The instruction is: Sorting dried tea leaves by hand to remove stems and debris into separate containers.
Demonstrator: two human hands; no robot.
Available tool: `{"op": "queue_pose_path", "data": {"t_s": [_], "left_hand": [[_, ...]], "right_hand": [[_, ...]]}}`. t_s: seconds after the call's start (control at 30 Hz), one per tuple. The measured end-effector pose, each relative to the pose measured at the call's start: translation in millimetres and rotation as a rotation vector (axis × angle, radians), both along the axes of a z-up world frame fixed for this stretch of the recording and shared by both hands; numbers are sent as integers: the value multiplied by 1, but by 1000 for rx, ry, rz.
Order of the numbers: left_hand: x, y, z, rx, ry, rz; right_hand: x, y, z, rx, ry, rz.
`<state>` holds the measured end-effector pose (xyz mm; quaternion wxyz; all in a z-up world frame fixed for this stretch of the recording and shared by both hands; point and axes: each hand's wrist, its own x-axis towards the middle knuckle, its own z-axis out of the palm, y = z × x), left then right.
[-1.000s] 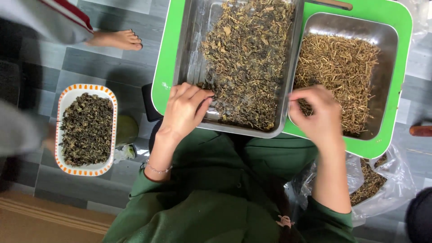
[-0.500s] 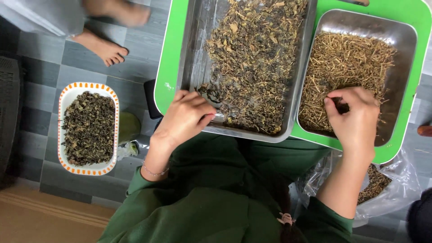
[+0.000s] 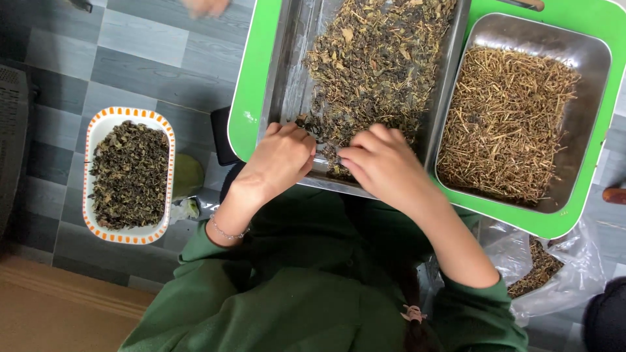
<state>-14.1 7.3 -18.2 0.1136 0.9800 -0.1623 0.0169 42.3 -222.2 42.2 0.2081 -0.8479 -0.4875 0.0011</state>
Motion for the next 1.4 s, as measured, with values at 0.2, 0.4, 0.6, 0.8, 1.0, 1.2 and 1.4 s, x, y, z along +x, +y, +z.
{"op": "queue_pose_path", "data": {"t_s": [0.2,0.4,0.6,0.8,1.0,1.2,1.4], "left_hand": [[-18,15,41,-308,-136,25],[-27,26,38,-485,-250,45],[-23,22,41,-597,-326,79],[-22,21,35,-563,-364,68],[-15,22,42,-311,-322,129],[-7,37,42,-211,-350,165],[0,37,38,-138,-302,194]], "right_hand": [[10,9,-11,-199,38,-52],[11,21,-19,-104,29,-101],[15,27,-45,-125,50,-100],[16,27,-43,-180,62,-96],[11,29,-42,-115,15,-52],[17,26,-35,-107,75,-40],[12,33,-34,-97,99,-32]]}}
